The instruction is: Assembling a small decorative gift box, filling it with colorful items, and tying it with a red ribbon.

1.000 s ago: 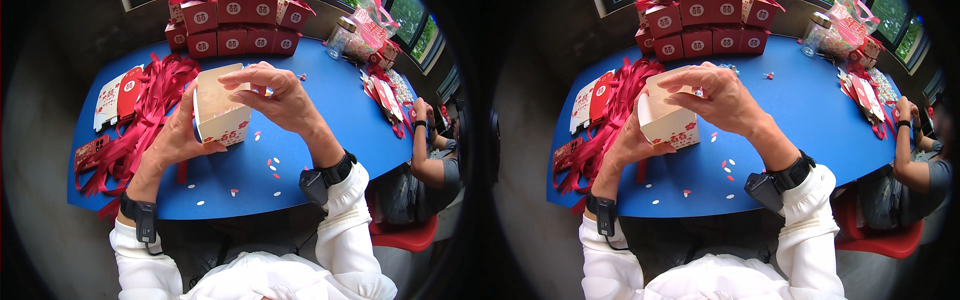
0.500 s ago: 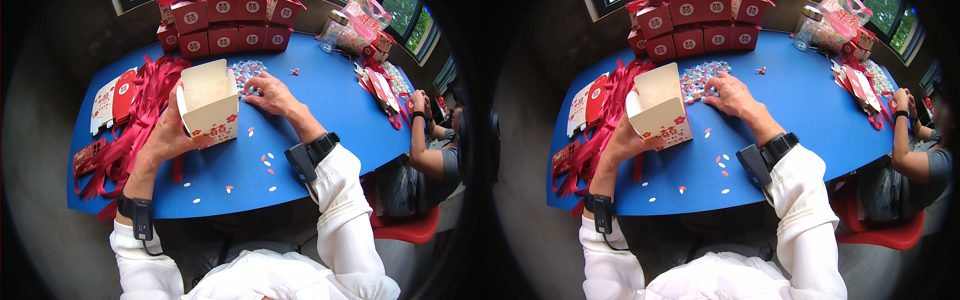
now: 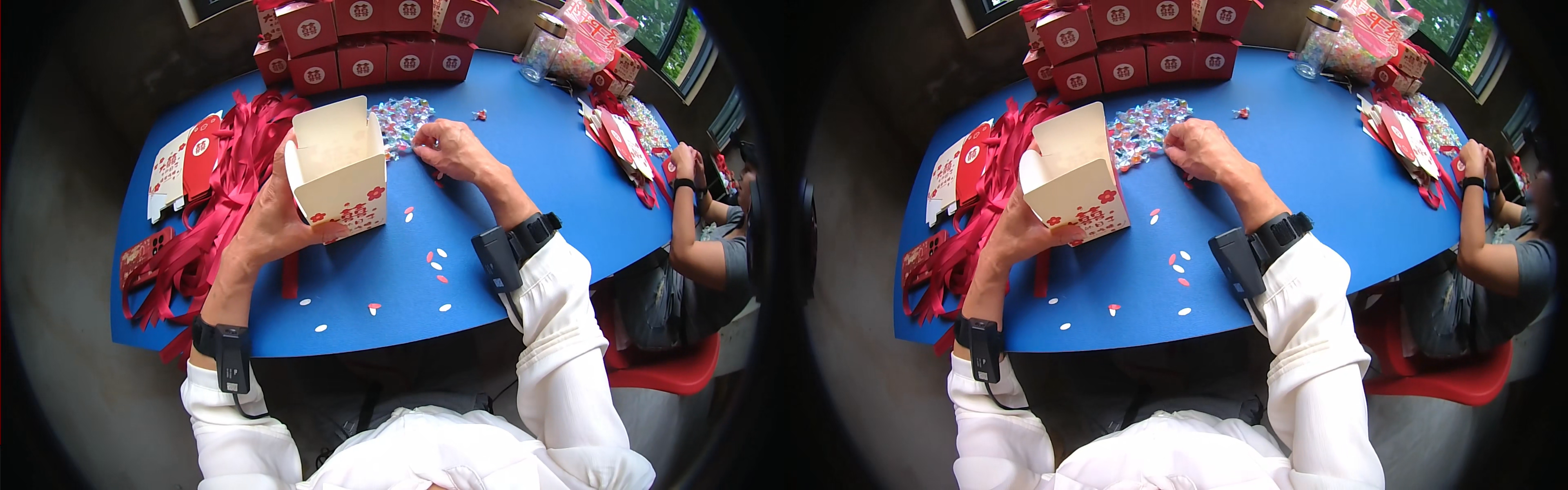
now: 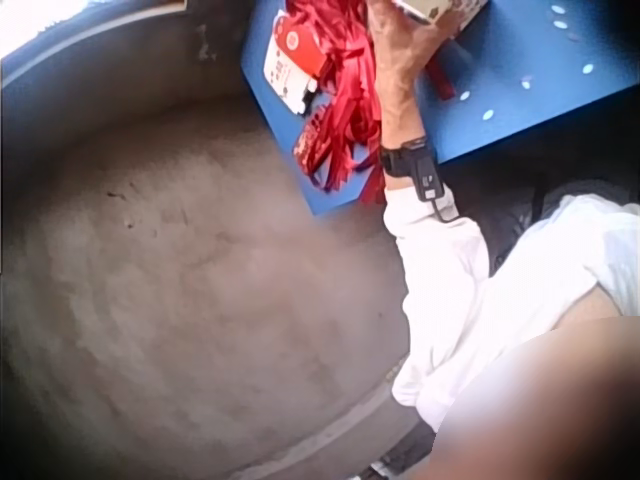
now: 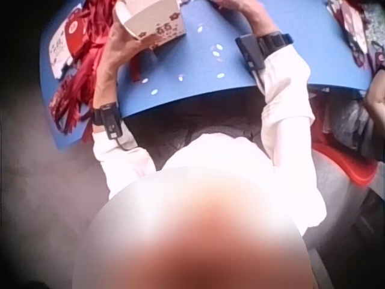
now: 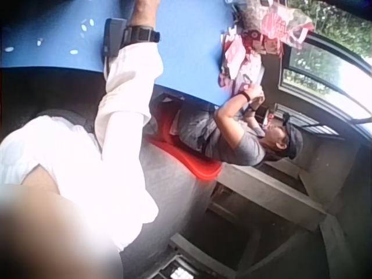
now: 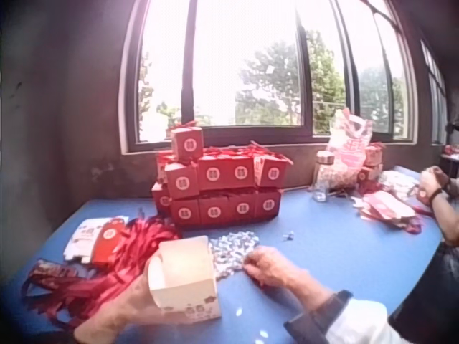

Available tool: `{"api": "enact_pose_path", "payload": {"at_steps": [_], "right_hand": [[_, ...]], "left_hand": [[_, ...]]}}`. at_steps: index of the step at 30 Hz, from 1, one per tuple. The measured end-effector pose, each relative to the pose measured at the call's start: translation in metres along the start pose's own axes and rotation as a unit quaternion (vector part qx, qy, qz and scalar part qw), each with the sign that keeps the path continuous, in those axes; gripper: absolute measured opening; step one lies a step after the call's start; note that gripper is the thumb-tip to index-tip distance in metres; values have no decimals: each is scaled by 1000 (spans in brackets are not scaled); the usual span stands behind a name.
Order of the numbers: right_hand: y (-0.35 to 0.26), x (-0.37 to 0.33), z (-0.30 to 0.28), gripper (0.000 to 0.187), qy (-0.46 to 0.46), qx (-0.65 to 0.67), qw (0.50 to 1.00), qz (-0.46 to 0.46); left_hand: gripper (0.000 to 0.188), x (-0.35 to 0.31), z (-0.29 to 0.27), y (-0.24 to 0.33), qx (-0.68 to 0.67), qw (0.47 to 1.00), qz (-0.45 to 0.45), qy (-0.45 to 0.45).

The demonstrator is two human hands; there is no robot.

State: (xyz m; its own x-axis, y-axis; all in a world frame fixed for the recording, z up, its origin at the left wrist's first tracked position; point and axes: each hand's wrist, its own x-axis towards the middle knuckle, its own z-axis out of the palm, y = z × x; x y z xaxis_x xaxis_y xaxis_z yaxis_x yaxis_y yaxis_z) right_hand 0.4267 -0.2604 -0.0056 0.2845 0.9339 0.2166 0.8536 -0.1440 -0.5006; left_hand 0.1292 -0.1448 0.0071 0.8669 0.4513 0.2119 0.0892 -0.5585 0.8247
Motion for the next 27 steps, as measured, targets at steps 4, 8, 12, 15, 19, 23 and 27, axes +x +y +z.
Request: {"api": "enact_pose_path", "payload": {"at_steps": [4,8,12,15,19,23,27], "right_hand": [[-7,-2,-3,19,-34,-14,999,9],[-9,-3,-3,24,-26,-14,999,15],[-8,-4,-4,29,-9,-43,998,35],[-17,-5,-4,26,-8,6,1000,28],[-9,-3,14,24,2,-72,997,-35],[-13,-4,-3,26,-81,-49,995,-25],[-2,-6,-21,28,-72,-52,996,25]], "left_hand": [[134,1,0,1,2,1000,-8,-3],[134,1,0,3,-3,1000,-11,-4],[135,0,1,2,-7,1000,-19,-2],[135,1,2,1,1,1000,-16,-1],[135,1,4,0,-11,1000,-10,-3],[134,0,2,-1,-8,1000,3,-2],[133,0,3,1,-28,1000,0,-9]]}}
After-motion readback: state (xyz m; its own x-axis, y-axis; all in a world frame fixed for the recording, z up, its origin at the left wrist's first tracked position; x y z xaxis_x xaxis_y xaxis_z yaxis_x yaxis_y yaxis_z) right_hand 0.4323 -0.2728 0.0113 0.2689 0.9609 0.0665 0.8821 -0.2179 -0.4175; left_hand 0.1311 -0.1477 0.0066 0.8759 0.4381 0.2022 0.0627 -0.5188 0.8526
